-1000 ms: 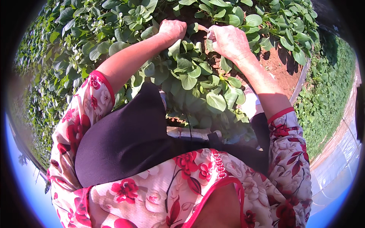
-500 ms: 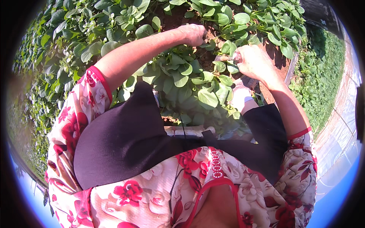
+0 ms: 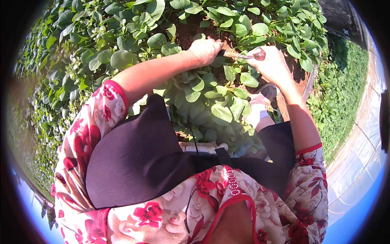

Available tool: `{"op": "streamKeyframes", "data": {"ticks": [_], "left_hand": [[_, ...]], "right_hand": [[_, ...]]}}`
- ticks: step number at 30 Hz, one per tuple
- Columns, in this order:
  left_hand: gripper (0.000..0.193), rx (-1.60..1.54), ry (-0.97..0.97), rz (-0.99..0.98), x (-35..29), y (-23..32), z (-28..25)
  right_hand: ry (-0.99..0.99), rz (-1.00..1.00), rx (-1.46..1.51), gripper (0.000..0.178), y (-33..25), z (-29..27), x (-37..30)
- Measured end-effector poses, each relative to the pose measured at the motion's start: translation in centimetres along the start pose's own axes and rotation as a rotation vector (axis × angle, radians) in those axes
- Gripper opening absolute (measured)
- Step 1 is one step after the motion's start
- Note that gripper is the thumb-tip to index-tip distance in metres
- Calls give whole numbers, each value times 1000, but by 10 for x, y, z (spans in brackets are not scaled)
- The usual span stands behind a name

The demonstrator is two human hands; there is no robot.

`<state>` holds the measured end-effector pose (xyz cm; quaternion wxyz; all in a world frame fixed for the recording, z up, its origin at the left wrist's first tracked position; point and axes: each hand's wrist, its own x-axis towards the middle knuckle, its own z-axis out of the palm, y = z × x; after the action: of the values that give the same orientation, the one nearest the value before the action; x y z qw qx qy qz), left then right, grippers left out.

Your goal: The person uses a small hand tool to cut and pull plants from the ground while squatting in a field. They collect the harvested plants by hand and place them into a black bucket nearby.

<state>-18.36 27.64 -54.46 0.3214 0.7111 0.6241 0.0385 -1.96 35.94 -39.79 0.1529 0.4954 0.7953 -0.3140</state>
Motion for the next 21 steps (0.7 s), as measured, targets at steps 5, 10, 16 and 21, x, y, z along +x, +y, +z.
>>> {"op": "streamKeyframes", "data": {"ticks": [5,10,16,21], "left_hand": [[19,-130,91,-86,1,-31,-26],[26,-294,215,-199,2,-53,-30],[28,-220,168,-236,36,-74,-3],[40,-299,160,-199,52,-65,-2]], "right_hand": [[54,-31,-6,25,-31,-10,2],[123,-9,-10,22,-53,-4,-2],[243,110,-130,21,-30,24,3],[369,169,-2,22,-17,57,10]]}}
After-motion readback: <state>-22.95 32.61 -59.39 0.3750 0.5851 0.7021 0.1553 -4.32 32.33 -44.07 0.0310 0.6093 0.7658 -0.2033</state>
